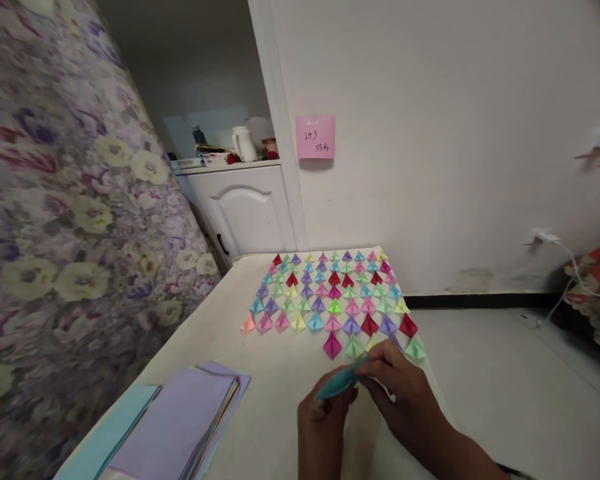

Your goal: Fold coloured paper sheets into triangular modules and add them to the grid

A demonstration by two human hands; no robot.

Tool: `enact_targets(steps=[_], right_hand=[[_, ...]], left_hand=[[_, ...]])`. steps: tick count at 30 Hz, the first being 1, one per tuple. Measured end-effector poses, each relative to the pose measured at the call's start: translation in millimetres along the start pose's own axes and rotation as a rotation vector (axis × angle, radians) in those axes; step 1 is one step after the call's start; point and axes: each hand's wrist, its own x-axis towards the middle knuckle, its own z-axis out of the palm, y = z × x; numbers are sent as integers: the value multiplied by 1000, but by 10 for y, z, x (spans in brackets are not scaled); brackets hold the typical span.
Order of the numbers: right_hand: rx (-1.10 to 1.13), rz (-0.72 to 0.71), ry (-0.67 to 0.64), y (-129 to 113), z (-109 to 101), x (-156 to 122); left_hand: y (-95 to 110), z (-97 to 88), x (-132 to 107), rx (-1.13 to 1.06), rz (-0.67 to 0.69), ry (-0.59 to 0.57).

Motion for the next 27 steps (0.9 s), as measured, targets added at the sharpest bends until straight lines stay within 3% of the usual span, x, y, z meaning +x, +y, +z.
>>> enact_targets(steps=[10, 20, 27], right_hand=[[30, -37, -132, 17, 44, -19], [-79, 3, -166, 96, 18, 9], [-169, 18, -227, 105, 41, 24]], left_hand=[[3, 15, -26, 305, 209, -28], [-31, 31, -81, 488, 237, -19], [84, 18, -50, 658, 300, -120]])
